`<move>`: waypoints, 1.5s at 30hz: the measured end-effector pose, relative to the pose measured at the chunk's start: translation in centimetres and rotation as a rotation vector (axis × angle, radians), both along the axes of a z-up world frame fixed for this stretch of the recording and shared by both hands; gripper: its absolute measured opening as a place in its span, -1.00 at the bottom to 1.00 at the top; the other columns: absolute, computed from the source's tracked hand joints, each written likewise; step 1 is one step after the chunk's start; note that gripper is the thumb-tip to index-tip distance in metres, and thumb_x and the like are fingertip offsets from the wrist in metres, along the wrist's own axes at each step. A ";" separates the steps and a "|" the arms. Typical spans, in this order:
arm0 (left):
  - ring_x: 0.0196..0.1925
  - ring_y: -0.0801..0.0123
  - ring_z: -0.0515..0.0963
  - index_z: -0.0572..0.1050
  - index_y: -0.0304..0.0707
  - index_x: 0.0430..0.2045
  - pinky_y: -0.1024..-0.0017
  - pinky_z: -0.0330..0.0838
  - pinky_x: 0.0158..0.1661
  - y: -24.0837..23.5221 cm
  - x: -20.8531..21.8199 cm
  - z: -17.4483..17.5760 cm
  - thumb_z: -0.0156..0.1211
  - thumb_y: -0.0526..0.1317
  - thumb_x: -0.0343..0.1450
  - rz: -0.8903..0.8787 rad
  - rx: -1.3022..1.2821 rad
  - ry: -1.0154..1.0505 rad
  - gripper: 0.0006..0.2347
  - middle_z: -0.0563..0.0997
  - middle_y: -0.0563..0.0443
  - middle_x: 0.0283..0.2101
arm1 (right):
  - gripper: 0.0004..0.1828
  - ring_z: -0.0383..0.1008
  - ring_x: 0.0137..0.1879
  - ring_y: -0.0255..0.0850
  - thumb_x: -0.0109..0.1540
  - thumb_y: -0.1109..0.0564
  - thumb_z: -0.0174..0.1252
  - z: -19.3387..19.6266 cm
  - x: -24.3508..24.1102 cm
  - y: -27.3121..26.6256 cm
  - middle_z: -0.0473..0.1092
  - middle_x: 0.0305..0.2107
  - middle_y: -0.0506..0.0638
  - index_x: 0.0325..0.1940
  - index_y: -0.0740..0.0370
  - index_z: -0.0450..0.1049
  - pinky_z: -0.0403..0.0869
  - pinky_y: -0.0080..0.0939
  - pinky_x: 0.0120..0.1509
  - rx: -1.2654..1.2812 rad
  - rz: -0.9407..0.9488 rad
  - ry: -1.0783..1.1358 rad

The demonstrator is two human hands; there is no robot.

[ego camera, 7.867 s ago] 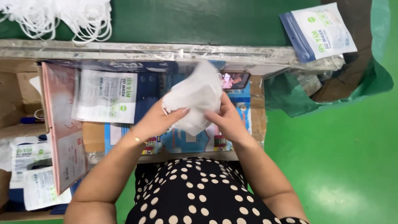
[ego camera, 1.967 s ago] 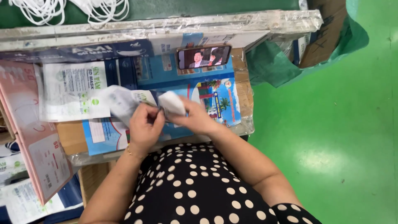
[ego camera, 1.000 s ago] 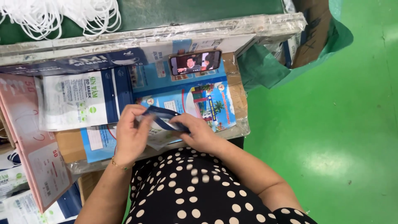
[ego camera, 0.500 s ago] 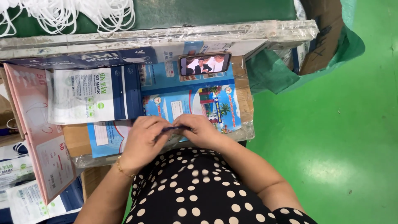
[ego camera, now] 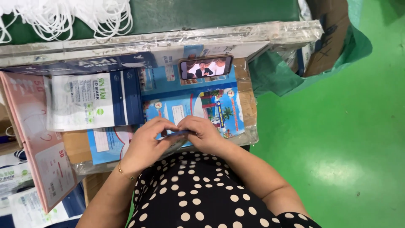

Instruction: The person is folding and packing face masks into plastic bags or boxes on a production line.

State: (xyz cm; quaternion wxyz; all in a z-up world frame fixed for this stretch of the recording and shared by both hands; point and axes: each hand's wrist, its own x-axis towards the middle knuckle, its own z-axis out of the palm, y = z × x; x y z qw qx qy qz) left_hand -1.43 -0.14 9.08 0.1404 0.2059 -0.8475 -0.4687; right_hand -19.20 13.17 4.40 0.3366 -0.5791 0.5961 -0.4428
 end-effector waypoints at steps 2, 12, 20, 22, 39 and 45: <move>-0.18 0.24 0.63 0.60 -0.22 -0.29 0.36 0.51 -0.23 -0.1 0.2 0.0 0.25 -0.28 0.30 0.036 0.162 -0.058 -0.85 0.62 0.07 -0.21 | -0.79 0.58 -0.04 -0.07 0.19 0.33 0.16 0.4 -0.1 -0.2 0.51 -0.17 0.06 -0.09 0.28 0.49 0.55 -0.15 0.03 0.054 0.016 -0.033; 0.03 0.08 0.48 0.61 -0.16 -0.27 0.14 0.26 0.09 -4.6 0.2 0.3 0.34 -0.16 0.35 0.154 -0.211 0.094 -0.83 0.61 0.03 -0.16 | -0.91 0.51 -0.19 -0.03 0.18 0.26 0.17 -2.9 -5.0 0.2 0.47 -0.37 0.08 -0.25 0.29 0.52 0.48 -0.09 -0.08 0.034 0.050 0.117; 0.50 -0.45 -0.15 0.29 -0.48 0.37 -0.41 -0.45 0.30 -19.9 -8.6 -1.0 0.37 0.09 0.49 0.378 -0.760 0.086 -0.31 0.31 -0.47 0.41 | -0.65 0.61 0.02 -0.20 0.47 0.02 -0.09 -2.9 -7.1 -0.5 0.56 -0.09 0.06 0.02 0.32 0.49 0.55 -0.19 0.15 -0.125 -0.553 -0.680; 0.50 -0.52 -0.28 0.21 -0.58 0.38 -0.53 -0.59 0.25 -22.8 -11.7 -1.6 0.37 0.07 0.28 0.427 -0.754 -0.064 -0.16 0.20 -0.62 0.42 | -0.61 0.56 0.04 -0.21 0.32 0.17 0.07 -4.6 -5.6 -0.6 0.46 0.08 0.00 0.24 0.28 0.42 0.51 -0.22 0.10 0.213 -0.373 -0.455; 0.09 0.42 0.53 0.42 -0.39 0.15 0.39 0.45 0.12 -4.5 -2.6 -6.7 0.12 -0.34 0.52 0.035 0.587 0.204 -0.71 0.59 -0.04 0.05 | -0.22 0.43 0.29 -0.25 0.22 0.02 0.30 -2.8 -3.3 -1.2 0.41 0.19 -0.11 0.46 0.13 0.13 0.42 -0.17 0.35 0.059 -0.192 -0.946; 0.50 -0.01 0.06 0.02 -0.36 0.43 0.06 -0.09 0.42 -4.1 -1.0 -4.8 0.17 -0.24 0.40 0.059 -0.003 0.253 -0.33 0.13 -0.24 0.45 | -0.57 0.55 0.13 -0.07 0.29 0.24 0.32 -4.2 -2.6 -0.2 0.55 0.00 0.05 0.25 0.20 0.47 0.50 -0.11 0.25 0.036 -0.310 -0.100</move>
